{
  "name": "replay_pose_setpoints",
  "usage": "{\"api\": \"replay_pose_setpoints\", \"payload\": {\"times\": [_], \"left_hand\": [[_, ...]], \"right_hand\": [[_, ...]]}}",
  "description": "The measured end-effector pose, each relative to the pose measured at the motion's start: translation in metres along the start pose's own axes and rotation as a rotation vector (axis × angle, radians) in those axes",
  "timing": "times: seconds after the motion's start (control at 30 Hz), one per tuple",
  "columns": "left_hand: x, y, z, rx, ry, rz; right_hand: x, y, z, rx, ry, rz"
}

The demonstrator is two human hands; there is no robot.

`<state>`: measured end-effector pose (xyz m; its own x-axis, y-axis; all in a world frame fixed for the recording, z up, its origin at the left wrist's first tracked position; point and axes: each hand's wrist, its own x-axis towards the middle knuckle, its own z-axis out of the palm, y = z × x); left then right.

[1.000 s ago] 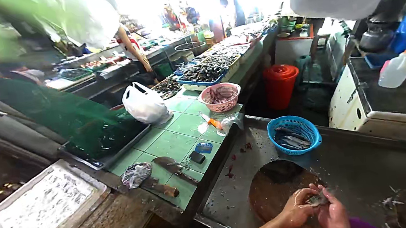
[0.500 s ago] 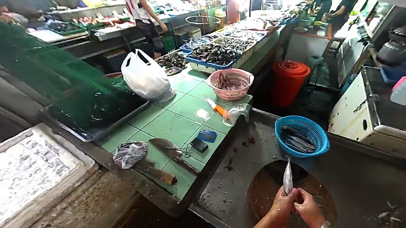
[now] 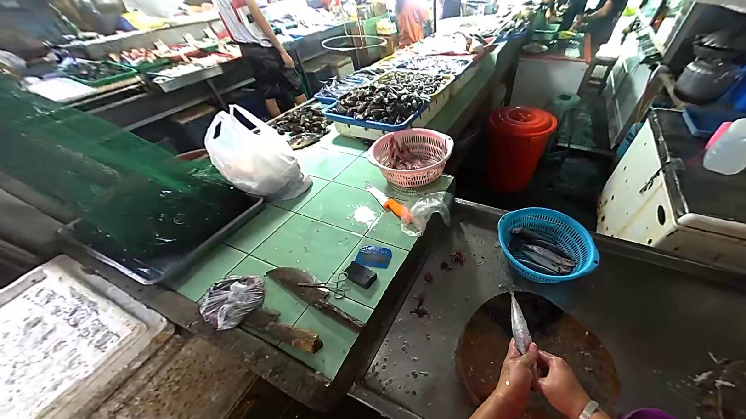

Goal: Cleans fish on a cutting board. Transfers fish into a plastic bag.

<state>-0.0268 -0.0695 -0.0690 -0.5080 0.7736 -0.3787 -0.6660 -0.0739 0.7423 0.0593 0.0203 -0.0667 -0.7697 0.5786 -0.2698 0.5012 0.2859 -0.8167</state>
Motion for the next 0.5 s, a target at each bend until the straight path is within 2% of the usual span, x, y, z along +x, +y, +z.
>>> {"api": "replay_pose_setpoints", "payload": {"times": [0.1, 0.13, 0.27, 0.37, 0.43, 0.5], "left_hand": [[0.002, 0.002, -0.002, -0.009, -0.018, -0.007], [0.002, 0.001, -0.003, -0.018, -0.023, -0.001], [-0.002, -0.004, -0.003, -0.001, -0.053, 0.014], [-0.006, -0.008, -0.002, 0.012, -0.093, 0.028], [-0.009, -0.01, 0.0, 0.02, -0.061, 0.039], [-0.01, -0.008, 0.007, 0.078, 0.06, 0.022]], "right_hand": [[-0.002, 0.007, -0.009, 0.373, -0.069, 0.056], [-0.002, 0.008, -0.012, 0.376, -0.077, 0.042], [0.002, 0.006, -0.015, 0.058, -0.083, -0.044], [0.003, 0.006, -0.014, 0.051, -0.098, -0.031], [0.002, 0.003, -0.013, -0.004, -0.134, -0.036], [0.002, -0.003, -0.01, -0.153, -0.167, -0.05]]}}
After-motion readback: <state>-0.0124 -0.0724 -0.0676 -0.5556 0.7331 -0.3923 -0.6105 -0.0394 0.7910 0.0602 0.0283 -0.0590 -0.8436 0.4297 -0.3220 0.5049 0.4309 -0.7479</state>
